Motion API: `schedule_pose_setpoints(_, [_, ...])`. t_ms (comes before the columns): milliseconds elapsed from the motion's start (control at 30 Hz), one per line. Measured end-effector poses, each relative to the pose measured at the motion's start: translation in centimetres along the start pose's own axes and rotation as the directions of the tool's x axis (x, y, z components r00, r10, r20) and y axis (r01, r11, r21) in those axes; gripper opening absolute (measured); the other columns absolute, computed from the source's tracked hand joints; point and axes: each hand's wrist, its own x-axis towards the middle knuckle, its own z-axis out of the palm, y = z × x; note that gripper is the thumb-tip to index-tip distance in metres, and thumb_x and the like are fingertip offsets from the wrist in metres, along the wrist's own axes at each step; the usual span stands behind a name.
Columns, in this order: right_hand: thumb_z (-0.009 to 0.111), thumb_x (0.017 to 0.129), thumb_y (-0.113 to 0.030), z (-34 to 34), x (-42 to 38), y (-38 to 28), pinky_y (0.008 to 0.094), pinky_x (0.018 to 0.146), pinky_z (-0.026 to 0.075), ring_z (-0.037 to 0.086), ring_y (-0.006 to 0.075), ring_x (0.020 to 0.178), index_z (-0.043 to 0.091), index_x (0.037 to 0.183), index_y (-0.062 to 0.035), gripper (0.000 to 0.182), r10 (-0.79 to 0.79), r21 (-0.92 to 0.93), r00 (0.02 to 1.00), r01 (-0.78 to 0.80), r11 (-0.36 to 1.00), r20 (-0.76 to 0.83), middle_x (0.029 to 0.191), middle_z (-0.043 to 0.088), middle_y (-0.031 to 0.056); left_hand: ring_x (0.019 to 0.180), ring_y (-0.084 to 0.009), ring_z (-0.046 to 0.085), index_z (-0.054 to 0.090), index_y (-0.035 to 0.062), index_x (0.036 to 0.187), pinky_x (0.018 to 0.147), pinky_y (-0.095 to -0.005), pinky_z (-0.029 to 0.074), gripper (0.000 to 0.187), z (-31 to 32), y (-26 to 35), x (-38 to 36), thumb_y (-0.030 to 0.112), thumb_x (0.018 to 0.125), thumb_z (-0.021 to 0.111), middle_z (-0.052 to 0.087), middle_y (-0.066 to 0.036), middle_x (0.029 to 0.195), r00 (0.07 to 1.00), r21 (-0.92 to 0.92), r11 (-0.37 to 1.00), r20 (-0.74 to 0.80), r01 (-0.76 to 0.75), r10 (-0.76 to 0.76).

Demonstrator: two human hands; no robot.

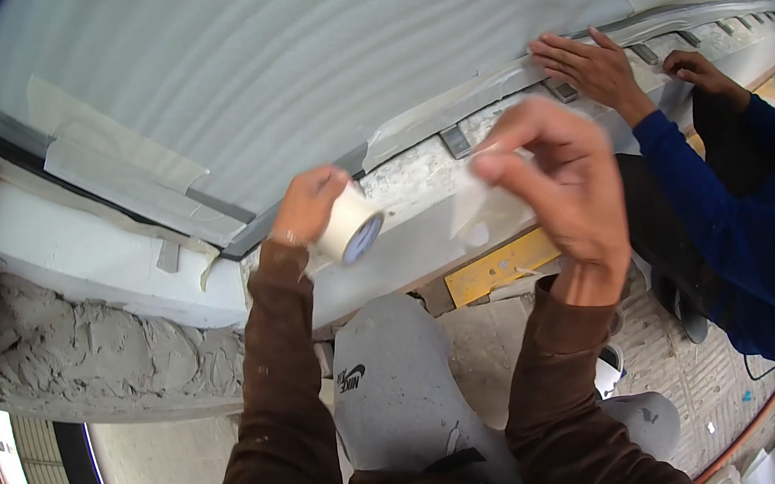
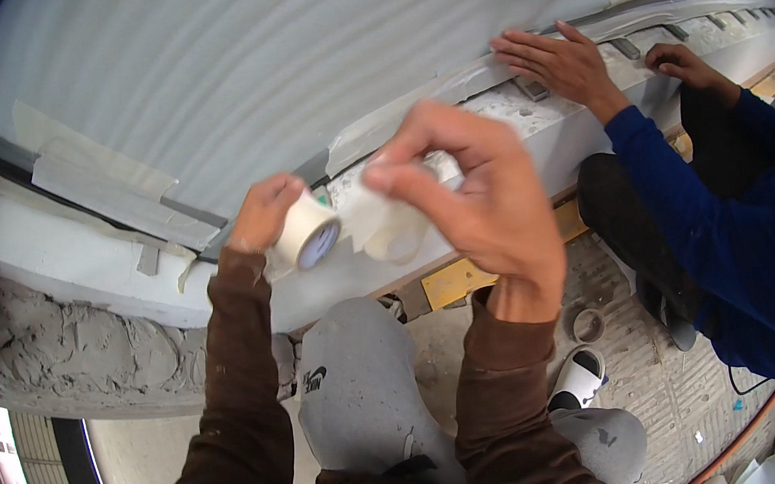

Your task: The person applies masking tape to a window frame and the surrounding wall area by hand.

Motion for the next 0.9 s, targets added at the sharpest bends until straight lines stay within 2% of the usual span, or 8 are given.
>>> schedule_pose_setpoints(33, [0.077, 0.085, -0.005, -1.0, -0.1, -1.1, 0.0266, 0.076, 0.048, 0.061, 0.0114, 0.083, 0.066, 0.088, 0.0000, 0.012, -0.003, 0.052, 0.992, 0.010, 0.999, -0.128, 0.082, 0.067, 0.0041, 0.075, -0.0167, 0.063, 0.073, 0.0033, 0.096, 0.072, -0.0332, 0.050, 0.023, 0.4, -0.8, -2.5, 0.025, 0.094, 0.066, 0.068, -0.007, 0.080, 1.000, 0.026, 1.000, -0.025, -0.014, 0.015])
schedule_pose_setpoints(100, [0.074, 0.088, -0.001, -3.2, -0.1, -0.8, 0.0260, 0.086, 0.052, 0.065, 0.0127, 0.094, 0.063, 0.109, -0.0002, 0.024, -0.015, 0.062, 0.980, 0.028, 0.998, -0.200, 0.101, 0.069, 0.0061, 0.076, -0.0239, 0.068, 0.069, 0.0093, 0.125, 0.074, -0.0368, 0.052, 0.036, 2.2, -2.0, -7.1, 0.024, 0.093, 0.068, 0.070, -0.011, 0.082, 0.923, 0.292, 0.881, 0.021, -0.373, 0.384])
schedule_pose_setpoints(167, [0.071, 0.088, 0.002, -4.1, -0.4, 0.3, 0.0274, 0.091, 0.052, 0.063, 0.0137, 0.101, 0.060, 0.116, -0.0007, 0.030, 0.061, 0.081, 0.973, -0.044, 0.996, -0.221, 0.110, 0.066, 0.0069, 0.075, -0.0305, 0.068, 0.047, 0.0163, 0.151, 0.075, -0.0405, 0.054, 0.062, 4.4, 3.0, -13.7, 0.023, 0.092, 0.068, 0.070, -0.014, 0.085, 0.958, 0.531, 0.799, 0.191, -0.283, 0.213])
schedule_pose_setpoints(233, [0.072, 0.086, 0.002, -3.7, -0.5, 1.9, 0.0278, 0.094, 0.049, 0.061, 0.0141, 0.107, 0.058, 0.119, -0.0015, 0.035, 0.103, 0.174, 0.975, -0.069, 0.982, -0.198, 0.115, 0.064, 0.0065, 0.070, -0.0318, 0.066, 0.030, 0.0189, 0.160, 0.072, -0.0416, 0.054, 0.077, 5.8, 4.9, -18.4, 0.023, 0.092, 0.067, 0.069, -0.012, 0.086, 0.908, 0.554, 0.751, 0.393, -0.359, 0.145])
schedule_pose_setpoints(333, [0.071, 0.084, 0.004, -2.5, -0.1, 4.5, 0.0284, 0.098, 0.046, 0.057, 0.0150, 0.114, 0.055, 0.123, -0.0028, 0.042, 0.192, 0.264, 0.975, -0.158, 0.952, -0.111, 0.120, 0.061, 0.0062, 0.069, -0.0300, 0.065, 0.033, 0.0155, 0.158, 0.069, -0.0404, 0.053, 0.076, 6.9, 4.8, -22.6, 0.024, 0.092, 0.068, 0.066, -0.011, 0.087, 0.830, 0.498, 0.734, 0.534, -0.462, 0.160])
schedule_pose_setpoints(500, [0.063, 0.083, 0.011, -1.0, 0.2, 6.9, 0.0298, 0.101, 0.047, 0.057, 0.0151, 0.116, 0.053, 0.129, -0.0010, 0.048, 0.250, 0.295, 0.968, -0.236, 0.926, -0.012, 0.122, 0.059, 0.0075, 0.074, -0.0261, 0.063, 0.048, 0.0083, 0.148, 0.072, -0.0389, 0.050, 0.072, 6.1, 5.2, -22.8, 0.035, 0.087, 0.075, 0.062, -0.008, 0.082, 0.901, 0.496, 0.769, 0.362, -0.403, 0.239])
schedule_pose_setpoints(800, [0.064, 0.082, 0.011, -0.8, -0.2, 8.6, 0.0343, 0.104, 0.047, 0.057, 0.0201, 0.116, 0.049, 0.135, -0.0063, 0.058, 0.261, 0.265, 0.965, -0.247, 0.932, -0.021, 0.123, 0.056, 0.0103, 0.083, -0.0258, 0.063, 0.061, 0.0067, 0.134, 0.082, -0.0363, 0.046, 0.073, 6.2, 7.3, -22.1, 0.046, 0.077, 0.083, 0.063, -0.007, 0.089, 0.911, 0.521, 0.752, 0.300, -0.404, 0.283])
schedule_pose_setpoints(900, [0.065, 0.080, 0.010, -0.3, -0.3, 9.0, 0.0358, 0.103, 0.047, 0.057, 0.0207, 0.115, 0.049, 0.135, -0.0088, 0.060, 0.236, 0.255, 0.971, -0.224, 0.941, -0.019, 0.122, 0.056, 0.0100, 0.084, -0.0252, 0.063, 0.066, 0.0039, 0.125, 0.084, -0.0367, 0.046, 0.066, 5.6, 8.6, -21.5, 0.038, 0.072, 0.088, 0.065, -0.006, 0.090, 0.914, 0.444, 0.801, 0.262, -0.400, 0.311])
